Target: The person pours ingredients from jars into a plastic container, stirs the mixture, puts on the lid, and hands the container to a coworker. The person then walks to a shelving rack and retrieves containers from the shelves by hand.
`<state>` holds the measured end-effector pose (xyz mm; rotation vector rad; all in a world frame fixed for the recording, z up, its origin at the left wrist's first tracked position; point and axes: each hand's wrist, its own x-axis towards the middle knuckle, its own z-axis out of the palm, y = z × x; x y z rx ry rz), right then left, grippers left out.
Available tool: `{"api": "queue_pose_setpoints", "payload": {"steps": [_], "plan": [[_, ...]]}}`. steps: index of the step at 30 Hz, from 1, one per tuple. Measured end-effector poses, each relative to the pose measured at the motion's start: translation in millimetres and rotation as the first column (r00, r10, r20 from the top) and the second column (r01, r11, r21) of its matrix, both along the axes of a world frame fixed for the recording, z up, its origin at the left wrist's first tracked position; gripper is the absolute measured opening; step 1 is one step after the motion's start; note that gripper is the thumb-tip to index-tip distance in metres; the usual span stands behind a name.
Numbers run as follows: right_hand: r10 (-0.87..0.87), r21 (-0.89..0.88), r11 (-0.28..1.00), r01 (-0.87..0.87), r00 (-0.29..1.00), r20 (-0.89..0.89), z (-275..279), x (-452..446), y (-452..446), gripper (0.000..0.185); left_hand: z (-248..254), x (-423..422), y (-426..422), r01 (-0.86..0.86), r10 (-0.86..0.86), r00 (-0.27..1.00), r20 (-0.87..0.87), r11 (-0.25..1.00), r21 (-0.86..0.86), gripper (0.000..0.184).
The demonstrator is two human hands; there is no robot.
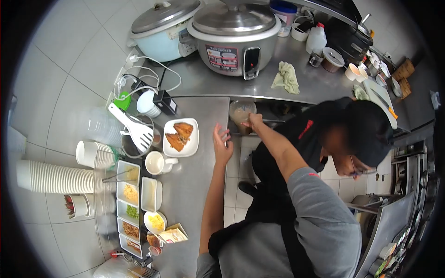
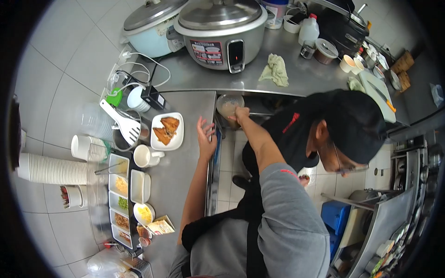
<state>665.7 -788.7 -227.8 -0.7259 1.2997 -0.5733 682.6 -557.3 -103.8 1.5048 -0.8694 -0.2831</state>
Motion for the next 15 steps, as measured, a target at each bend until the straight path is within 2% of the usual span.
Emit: {"api": "queue_pose_setpoints", "payload": {"steps": [8,11,13,15], "plan": [[-0.122,0.067,0.992,0.111,0.972,0.202,-50.5,60.9,-14.3,0.048,-3.5,2.8,0.7,0.001,-0.01,0.989,-0.147,0.998,-0.062,0.077],[-0.088,0.077,0.994,0.078,0.986,0.144,-58.1,76.1,-23.0,0.049,-3.2,5.7,1.8,0.03,-0.037,0.985,-0.168,0.999,-0.039,0.077],[-0.087,0.058,0.995,0.077,0.977,0.196,-51.7,75.4,-21.0,0.046,-2.8,5.0,4.0,0.053,-0.061,0.979,-0.194,0.997,-0.048,0.078],[-0.021,0.021,1.0,0.016,0.966,0.258,-74.1,87.0,-30.1,0.045,-1.7,7.8,1.6,0.052,-0.063,0.98,-0.19,0.997,-0.06,0.08]]}}
